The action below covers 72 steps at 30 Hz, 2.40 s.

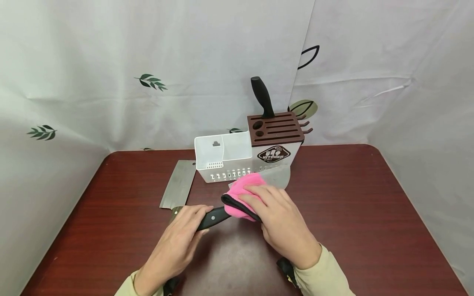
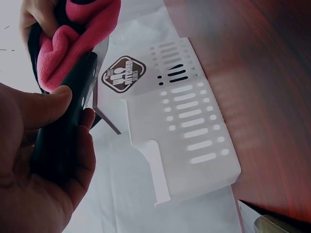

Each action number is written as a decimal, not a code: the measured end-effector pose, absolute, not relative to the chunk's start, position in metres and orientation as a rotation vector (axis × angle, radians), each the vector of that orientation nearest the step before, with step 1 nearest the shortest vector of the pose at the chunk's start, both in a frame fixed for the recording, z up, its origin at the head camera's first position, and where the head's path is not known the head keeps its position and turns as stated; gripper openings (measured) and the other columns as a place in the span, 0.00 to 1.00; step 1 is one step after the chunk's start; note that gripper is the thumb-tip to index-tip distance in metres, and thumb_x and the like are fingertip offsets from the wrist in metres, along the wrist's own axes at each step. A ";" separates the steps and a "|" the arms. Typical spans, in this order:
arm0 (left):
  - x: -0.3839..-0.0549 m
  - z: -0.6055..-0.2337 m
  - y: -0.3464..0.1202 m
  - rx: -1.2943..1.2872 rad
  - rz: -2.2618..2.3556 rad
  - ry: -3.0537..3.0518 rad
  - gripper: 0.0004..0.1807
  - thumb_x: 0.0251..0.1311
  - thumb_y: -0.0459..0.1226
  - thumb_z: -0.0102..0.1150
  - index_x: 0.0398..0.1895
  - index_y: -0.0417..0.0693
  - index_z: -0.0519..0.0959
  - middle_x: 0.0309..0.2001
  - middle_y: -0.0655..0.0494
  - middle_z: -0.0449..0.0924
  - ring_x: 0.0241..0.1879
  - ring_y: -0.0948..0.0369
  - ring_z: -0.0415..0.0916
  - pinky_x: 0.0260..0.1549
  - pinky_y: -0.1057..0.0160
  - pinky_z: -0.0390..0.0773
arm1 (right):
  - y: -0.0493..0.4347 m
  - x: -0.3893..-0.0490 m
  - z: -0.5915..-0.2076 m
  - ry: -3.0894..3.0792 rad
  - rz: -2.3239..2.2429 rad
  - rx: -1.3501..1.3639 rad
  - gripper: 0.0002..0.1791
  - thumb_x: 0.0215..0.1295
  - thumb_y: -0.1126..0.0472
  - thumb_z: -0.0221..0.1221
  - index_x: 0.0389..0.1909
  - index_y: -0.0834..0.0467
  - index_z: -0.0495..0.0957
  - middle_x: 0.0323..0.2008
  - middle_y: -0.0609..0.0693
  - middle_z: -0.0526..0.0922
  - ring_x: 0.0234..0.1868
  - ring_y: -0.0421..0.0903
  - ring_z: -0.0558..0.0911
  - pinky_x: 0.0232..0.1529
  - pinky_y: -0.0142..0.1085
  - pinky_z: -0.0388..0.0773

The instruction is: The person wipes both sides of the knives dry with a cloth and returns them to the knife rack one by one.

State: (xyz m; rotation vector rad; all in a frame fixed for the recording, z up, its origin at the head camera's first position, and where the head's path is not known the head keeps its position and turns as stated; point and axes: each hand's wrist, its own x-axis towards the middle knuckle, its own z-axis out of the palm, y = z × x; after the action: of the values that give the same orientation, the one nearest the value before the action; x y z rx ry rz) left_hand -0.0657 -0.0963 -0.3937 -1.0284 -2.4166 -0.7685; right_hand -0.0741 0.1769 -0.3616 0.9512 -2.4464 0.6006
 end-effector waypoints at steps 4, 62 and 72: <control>-0.066 -0.394 -0.095 -1.044 -0.762 -2.405 0.19 0.77 0.41 0.47 0.61 0.37 0.74 0.53 0.52 0.77 0.51 0.56 0.73 0.53 0.61 0.73 | 0.176 -0.074 -0.363 -2.435 0.603 0.959 0.47 0.28 0.83 0.64 0.60 0.57 0.78 0.58 0.52 0.78 0.61 0.55 0.75 0.61 0.48 0.66; -0.068 -0.386 -0.110 -1.061 -0.832 -2.470 0.25 0.68 0.35 0.58 0.67 0.42 0.70 0.58 0.55 0.76 0.54 0.58 0.72 0.56 0.60 0.68 | 0.220 -0.094 -0.364 -2.329 0.696 0.321 0.27 0.48 0.84 0.54 0.52 0.69 0.80 0.52 0.64 0.80 0.51 0.66 0.74 0.57 0.54 0.66; -0.068 -0.382 -0.115 -1.017 -0.929 -2.498 0.26 0.68 0.35 0.58 0.69 0.46 0.69 0.58 0.58 0.76 0.53 0.61 0.72 0.52 0.59 0.70 | 0.223 -0.093 -0.360 -2.258 0.713 0.238 0.23 0.51 0.82 0.51 0.50 0.71 0.79 0.51 0.66 0.80 0.49 0.67 0.74 0.53 0.53 0.66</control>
State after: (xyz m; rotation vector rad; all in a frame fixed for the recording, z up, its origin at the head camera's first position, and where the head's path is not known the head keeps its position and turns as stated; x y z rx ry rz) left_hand -0.0684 -0.1152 -0.3824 -1.0168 -2.4976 -0.9294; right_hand -0.0930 0.2234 -0.3598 0.2384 -2.2580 0.7131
